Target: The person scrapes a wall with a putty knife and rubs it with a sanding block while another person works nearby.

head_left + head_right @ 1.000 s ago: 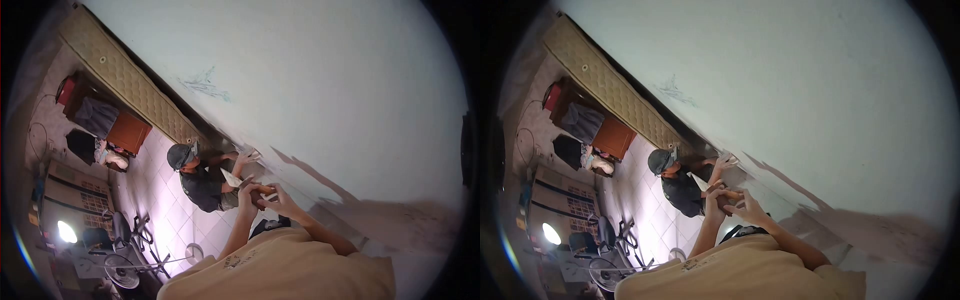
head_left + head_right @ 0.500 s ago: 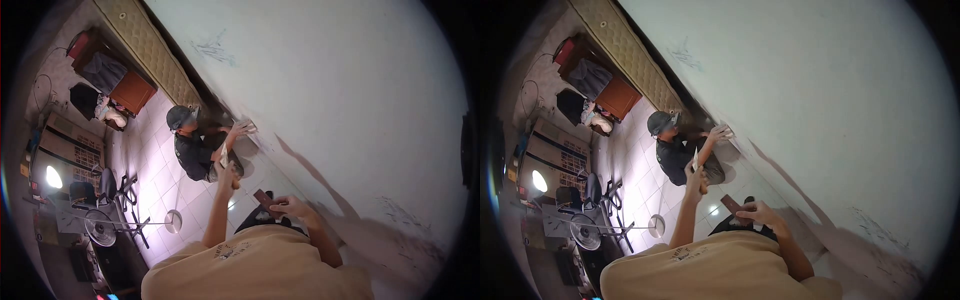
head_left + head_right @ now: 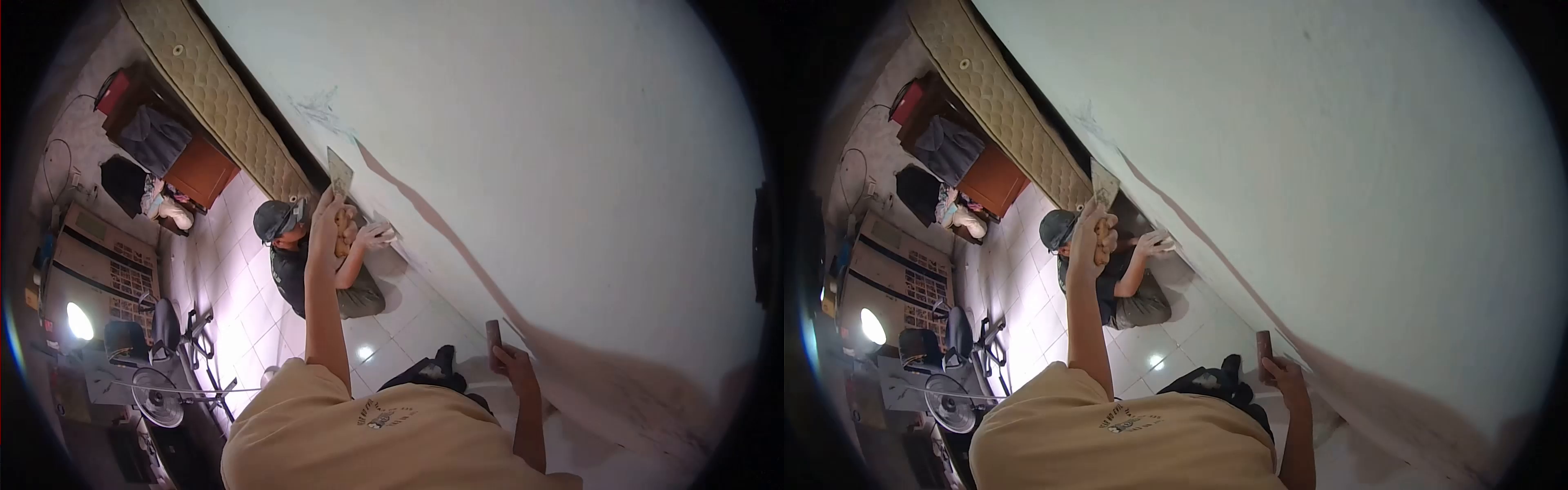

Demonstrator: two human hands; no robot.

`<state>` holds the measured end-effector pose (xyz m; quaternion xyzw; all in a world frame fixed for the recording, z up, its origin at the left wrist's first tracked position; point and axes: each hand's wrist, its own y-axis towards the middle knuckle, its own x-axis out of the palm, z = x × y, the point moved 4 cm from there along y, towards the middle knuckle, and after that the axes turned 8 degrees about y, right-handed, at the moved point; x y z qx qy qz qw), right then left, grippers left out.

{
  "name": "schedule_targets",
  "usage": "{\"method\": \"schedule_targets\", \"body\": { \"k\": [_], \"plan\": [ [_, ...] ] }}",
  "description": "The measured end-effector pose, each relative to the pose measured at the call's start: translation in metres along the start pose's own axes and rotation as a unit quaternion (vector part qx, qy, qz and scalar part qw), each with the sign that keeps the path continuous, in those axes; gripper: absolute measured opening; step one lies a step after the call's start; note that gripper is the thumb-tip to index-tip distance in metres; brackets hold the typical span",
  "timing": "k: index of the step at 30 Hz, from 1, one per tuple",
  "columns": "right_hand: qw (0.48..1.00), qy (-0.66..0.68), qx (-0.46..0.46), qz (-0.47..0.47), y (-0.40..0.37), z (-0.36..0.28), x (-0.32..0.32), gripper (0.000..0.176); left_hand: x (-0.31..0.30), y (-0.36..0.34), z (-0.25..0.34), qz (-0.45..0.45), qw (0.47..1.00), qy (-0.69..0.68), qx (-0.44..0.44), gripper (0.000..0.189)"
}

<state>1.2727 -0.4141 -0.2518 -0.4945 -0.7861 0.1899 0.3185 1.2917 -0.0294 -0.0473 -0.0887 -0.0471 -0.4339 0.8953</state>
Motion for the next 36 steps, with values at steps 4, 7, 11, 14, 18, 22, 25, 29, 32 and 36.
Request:
{"method": "schedule_targets", "body": {
  "k": [4, 7, 11, 14, 18, 22, 25, 29, 32, 36],
  "plan": [
    [0.999, -0.003, 0.015, 0.031, 0.009, 0.005, -0.008, 0.038, 0.01, 0.03, -0.006, -0.006, 0.999, 0.048, -0.023, 0.039],
    [0.997, -0.002, 0.032, 0.073, 0.018, 0.011, -0.007, 0.038, 0.012, 0.05, 0.02, -0.01, 0.997, 0.064, -0.05, 0.033],
    [0.999, 0.001, 0.026, 0.043, 0.036, 0.014, 0.001, 0.043, -0.014, 0.059, 0.035, -0.069, 0.99, 0.079, -0.097, 0.021],
    [0.999, -0.029, 0.033, 0.02, 0.037, 0.006, 0.018, 0.044, -0.003, 0.05, 0.019, -0.017, 0.992, 0.094, -0.082, 0.031],
    [0.997, -0.043, 0.069, 0.004, 0.041, 0.017, 0.021, 0.044, 0.027, 0.054, 0.009, 0.028, 0.996, 0.078, -0.023, 0.039],
    [0.996, -0.074, 0.054, 0.011, 0.038, 0.024, 0.014, 0.045, 0.005, 0.082, -0.009, 0.112, 0.982, 0.141, 0.062, 0.043],
    [0.998, -0.051, 0.019, 0.021, 0.038, 0.018, 0.013, 0.045, 0.009, 0.085, 0.005, 0.104, 0.985, 0.118, 0.071, 0.043],
    [0.994, -0.055, 0.068, 0.068, 0.036, 0.029, 0.003, 0.044, 0.003, 0.108, 0.021, 0.058, 0.981, 0.165, 0.089, 0.039],
    [0.992, -0.052, 0.063, 0.093, 0.035, 0.033, -0.001, 0.044, -0.039, 0.171, 0.004, 0.108, 0.991, 0.078, 0.014, 0.032],
    [0.994, -0.019, 0.032, 0.103, 0.046, 0.029, 0.002, 0.042, -0.028, 0.157, 0.019, 0.076, 0.966, 0.21, 0.131, 0.026]
  ]
}}
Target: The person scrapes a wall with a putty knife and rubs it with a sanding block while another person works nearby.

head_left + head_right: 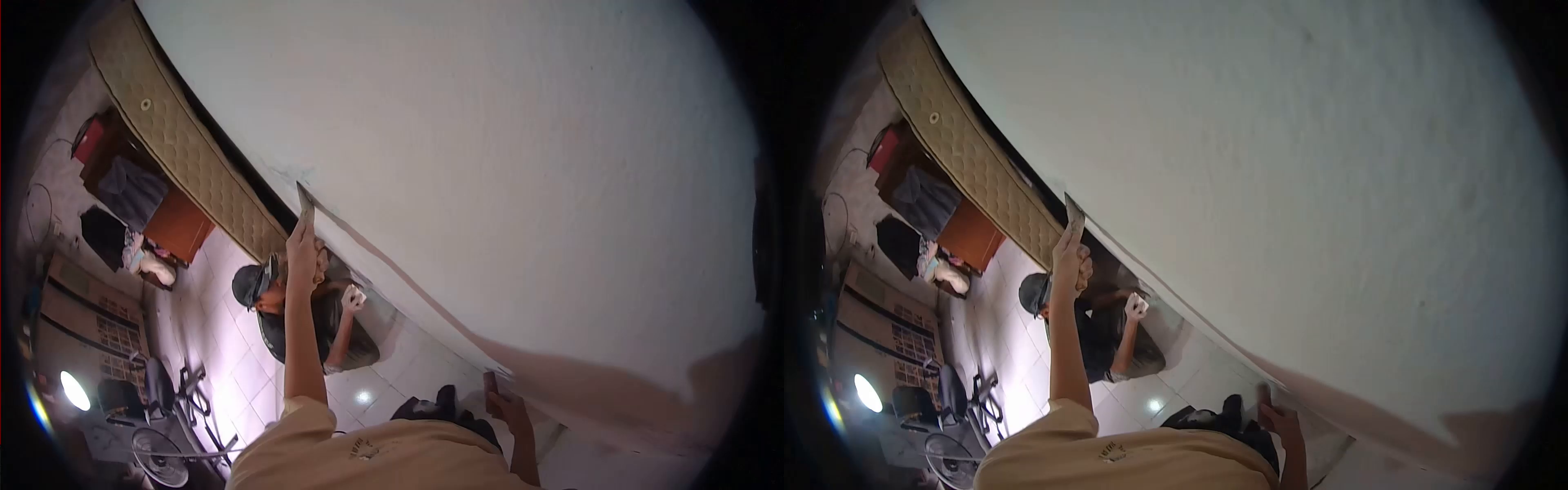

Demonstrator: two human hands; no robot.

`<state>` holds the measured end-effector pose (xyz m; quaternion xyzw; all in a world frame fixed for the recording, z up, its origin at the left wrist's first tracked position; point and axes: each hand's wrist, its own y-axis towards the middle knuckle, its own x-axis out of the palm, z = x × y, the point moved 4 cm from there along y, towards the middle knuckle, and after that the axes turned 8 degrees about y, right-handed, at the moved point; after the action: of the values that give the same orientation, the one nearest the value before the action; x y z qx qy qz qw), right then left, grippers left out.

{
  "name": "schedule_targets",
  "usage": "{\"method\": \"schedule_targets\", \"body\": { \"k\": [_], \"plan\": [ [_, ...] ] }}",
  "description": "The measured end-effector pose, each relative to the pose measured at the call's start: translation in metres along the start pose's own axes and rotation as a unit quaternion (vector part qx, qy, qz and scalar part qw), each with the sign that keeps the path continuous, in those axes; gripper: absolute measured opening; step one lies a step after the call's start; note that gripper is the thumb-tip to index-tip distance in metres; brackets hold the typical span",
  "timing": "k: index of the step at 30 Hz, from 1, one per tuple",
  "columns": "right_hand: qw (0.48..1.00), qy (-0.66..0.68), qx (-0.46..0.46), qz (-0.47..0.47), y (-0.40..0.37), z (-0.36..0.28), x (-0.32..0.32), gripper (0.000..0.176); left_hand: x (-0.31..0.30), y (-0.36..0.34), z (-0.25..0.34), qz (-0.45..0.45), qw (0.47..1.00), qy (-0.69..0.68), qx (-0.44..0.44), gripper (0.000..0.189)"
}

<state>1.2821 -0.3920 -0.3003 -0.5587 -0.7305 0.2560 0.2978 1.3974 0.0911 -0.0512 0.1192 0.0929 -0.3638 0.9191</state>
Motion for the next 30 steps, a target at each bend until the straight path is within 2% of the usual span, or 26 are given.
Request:
{"method": "schedule_targets", "body": {
  "k": [1, 3, 4, 6, 7, 8, 9, 10, 11, 12, 13, 14, 15, 17, 18, 20, 22, 23, 24, 26, 27, 28, 29, 30],
  "plan": [
    [0.999, 0.016, 0.017, 0.027, -0.002, 0.001, -0.001, 0.041, -0.009, 0.008, -0.002, 0.028, 0.998, 0.052, 0.003, 0.027],
    [0.999, -0.009, 0.046, 0.013, 0.007, -0.004, 0.0, 0.038, -0.018, 0.049, -0.007, 0.052, 0.991, -0.031, -0.118, 0.027],
    [1.0, -0.013, 0.021, -0.003, 0.007, -0.011, 0.003, 0.038, -0.025, 0.076, -0.02, 0.006, 0.988, -0.104, -0.112, 0.026],
    [1.0, -0.018, -0.011, -0.018, 0.008, -0.021, 0.003, 0.037, -0.022, 0.064, -0.014, 0.004, 0.991, -0.084, -0.104, 0.026],
    [1.0, -0.02, -0.007, 0.005, 0.004, -0.021, 0.0, 0.037, -0.019, 0.057, -0.009, 0.0, 0.994, -0.059, -0.091, 0.025],
    [0.999, -0.021, -0.002, 0.027, 0.004, -0.02, -0.002, 0.038, -0.014, 0.039, -0.019, 0.034, 0.984, -0.08, -0.158, 0.024],
    [0.999, -0.023, -0.004, 0.025, 0.007, -0.02, -0.002, 0.038, -0.019, 0.052, -0.038, 0.037, 0.984, -0.082, -0.156, 0.024],
    [0.999, -0.037, 0.008, 0.021, 0.01, -0.017, -0.002, 0.039, -0.022, 0.06, -0.026, 0.037, 0.998, 0.012, 0.049, 0.025],
    [0.998, -0.056, 0.028, 0.017, 0.007, -0.009, -0.005, 0.04, -0.029, 0.064, -0.039, 0.025, 0.999, -0.018, -0.042, 0.026],
    [0.997, -0.067, 0.039, 0.014, 0.01, -0.002, -0.008, 0.04, -0.029, 0.049, -0.018, 0.017, 0.99, -0.049, -0.134, 0.028],
    [0.994, -0.113, 0.014, -0.005, 0.019, 0.001, -0.008, 0.042, -0.037, 0.085, -0.041, 0.037, 0.992, -0.056, -0.111, 0.032],
    [0.987, -0.155, -0.013, -0.024, 0.022, 0.002, -0.009, 0.043, -0.045, 0.109, -0.05, -0.042, 0.987, -0.121, -0.094, 0.034],
    [0.987, -0.161, -0.01, -0.025, 0.018, -0.002, -0.01, 0.043, -0.037, 0.102, -0.03, -0.008, 0.991, -0.099, -0.09, 0.035],
    [0.992, -0.124, 0.0, -0.024, 0.012, -0.016, -0.005, 0.045, -0.031, 0.088, -0.054, -0.029, 0.974, -0.163, -0.156, 0.026],
    [0.992, -0.12, -0.007, -0.024, 0.013, -0.016, -0.007, 0.045, -0.023, 0.05, -0.036, -0.008, 0.997, -0.007, -0.075, 0.024],
    [0.993, -0.119, 0.009, 0.007, 0.018, -0.007, -0.013, 0.045, -0.01, 0.032, -0.011, 0.01, 0.988, 0.15, 0.021, 0.031],
    [0.99, -0.142, 0.017, -0.001, 0.02, -0.008, -0.012, 0.044, -0.013, 0.034, -0.028, 0.017, 0.997, 0.064, -0.029, 0.035],
    [0.986, -0.167, 0.026, -0.012, 0.02, -0.007, -0.015, 0.043, -0.014, 0.055, -0.03, 0.018, 0.993, -0.067, -0.099, 0.037],
    [0.986, -0.167, 0.026, -0.008, 0.016, -0.007, -0.017, 0.043, -0.021, 0.081, -0.029, 0.045, 0.993, -0.008, -0.104, 0.038],
    [0.991, -0.128, -0.039, -0.006, 0.011, -0.02, -0.016, 0.04, -0.03, 0.109, -0.035, 0.007, 0.988, -0.106, -0.112, 0.027],
    [0.992, -0.119, -0.047, 0.002, 0.015, -0.015, -0.024, 0.04, -0.023, 0.105, -0.026, -0.035, 0.985, -0.141, -0.098, 0.024],
    [0.992, -0.125, -0.034, 0.011, 0.019, 0.0, -0.035, 0.041, -0.021, 0.088, -0.025, 0.001, 0.994, -0.078, -0.077, 0.03],
    [0.992, -0.12, -0.023, 0.026, 0.024, 0.011, -0.039, 0.042, -0.012, 0.035, -0.014, -0.015, 0.992, -0.088, -0.09, 0.017],
    [0.987, -0.146, -0.053, 0.051, 0.011, 0.004, -0.035, 0.046, 0.004, -0.004, 0.011, 0.01, 0.984, 0.0, -0.176, 0.018]
  ]
}}
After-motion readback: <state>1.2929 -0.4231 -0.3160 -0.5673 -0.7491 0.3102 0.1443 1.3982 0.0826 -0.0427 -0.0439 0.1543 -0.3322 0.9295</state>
